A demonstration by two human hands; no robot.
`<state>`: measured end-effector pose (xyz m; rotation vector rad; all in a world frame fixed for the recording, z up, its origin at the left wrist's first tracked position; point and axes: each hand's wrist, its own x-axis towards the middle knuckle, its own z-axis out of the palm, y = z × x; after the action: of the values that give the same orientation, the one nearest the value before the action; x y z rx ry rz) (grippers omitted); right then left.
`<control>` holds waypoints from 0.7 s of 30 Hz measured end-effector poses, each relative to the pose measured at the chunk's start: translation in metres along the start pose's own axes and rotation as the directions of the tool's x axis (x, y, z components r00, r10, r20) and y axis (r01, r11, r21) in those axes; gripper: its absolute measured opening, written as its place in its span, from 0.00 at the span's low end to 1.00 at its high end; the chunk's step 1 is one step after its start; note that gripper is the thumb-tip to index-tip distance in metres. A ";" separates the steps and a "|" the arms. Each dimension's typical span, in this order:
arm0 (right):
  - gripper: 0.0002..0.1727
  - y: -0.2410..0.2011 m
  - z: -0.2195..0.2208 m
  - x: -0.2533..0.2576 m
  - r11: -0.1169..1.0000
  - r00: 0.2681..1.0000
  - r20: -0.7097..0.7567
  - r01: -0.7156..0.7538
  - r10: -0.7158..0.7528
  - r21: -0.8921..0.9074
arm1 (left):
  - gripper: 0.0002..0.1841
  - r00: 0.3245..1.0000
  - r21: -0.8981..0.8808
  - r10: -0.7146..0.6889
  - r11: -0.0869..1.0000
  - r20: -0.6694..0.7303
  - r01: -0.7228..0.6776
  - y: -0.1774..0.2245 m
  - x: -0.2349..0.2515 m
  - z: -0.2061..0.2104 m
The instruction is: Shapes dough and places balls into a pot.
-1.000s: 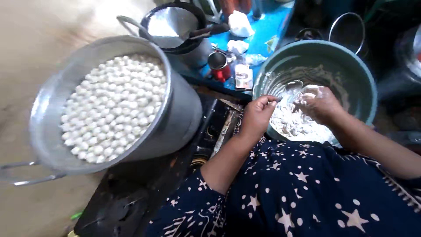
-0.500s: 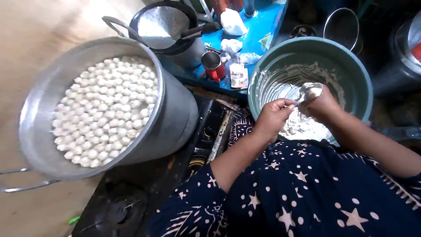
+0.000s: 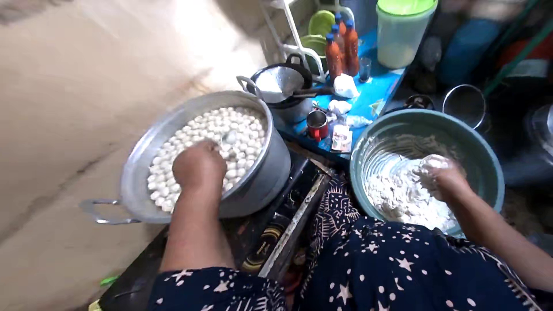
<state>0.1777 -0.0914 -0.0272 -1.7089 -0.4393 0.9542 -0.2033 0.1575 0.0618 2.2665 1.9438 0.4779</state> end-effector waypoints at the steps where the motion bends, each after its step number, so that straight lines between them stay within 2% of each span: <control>1: 0.06 0.000 0.002 0.001 1.000 1.000 0.013 0.003 -0.003 -0.004 | 0.17 0.999 0.082 -0.046 0.996 0.028 0.044 -0.008 0.003 0.002; 3: 0.06 -0.001 0.005 0.002 0.999 0.999 0.052 -0.017 0.015 0.032 | 0.18 0.999 0.027 -0.047 0.999 0.000 0.047 0.003 -0.003 0.004; 5: 0.03 0.000 0.006 0.003 0.995 0.993 0.114 -0.048 0.038 0.089 | 0.18 1.000 -0.223 0.017 0.975 -0.022 -0.021 0.038 -0.023 0.006; 6: 0.04 0.002 0.007 0.005 0.991 0.987 0.149 -0.068 0.051 0.112 | 0.17 0.997 -0.372 0.072 0.925 -0.013 -0.072 0.056 -0.036 0.014; 8: 0.16 0.000 0.011 0.005 0.989 0.973 0.218 -0.097 0.070 0.114 | 0.11 0.975 -0.695 0.211 0.711 0.065 -0.107 0.095 -0.063 0.040; 10: 0.16 -0.005 0.019 -0.002 0.996 0.981 0.193 -0.036 0.021 0.078 | 0.09 0.916 -0.867 0.352 0.499 0.191 -0.011 0.130 -0.091 0.065; 12: 0.10 -0.007 0.023 -0.011 0.997 0.989 0.129 0.069 -0.073 0.033 | 0.09 0.850 -0.907 0.459 0.419 0.259 0.050 0.156 -0.111 0.086; 14: 0.03 -0.009 0.021 -0.018 0.991 0.986 0.103 0.133 -0.133 0.009 | 0.10 0.804 -0.906 0.526 0.421 0.278 0.038 0.171 -0.123 0.100; 18: 0.07 -0.009 0.016 -0.022 0.972 0.970 0.079 0.232 -0.228 -0.040 | 0.11 0.768 -0.880 0.589 0.470 0.252 -0.072 0.186 -0.132 0.115; 21: 0.06 -0.009 0.016 -0.022 0.963 0.964 0.071 0.261 -0.256 -0.072 | 0.10 0.754 -0.879 0.615 0.463 0.229 -0.110 0.189 -0.137 0.119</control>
<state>0.1538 -0.0938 -0.0124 -1.6482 -0.7323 0.8078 -0.0052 0.0053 -0.0170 1.8238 0.6287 0.5695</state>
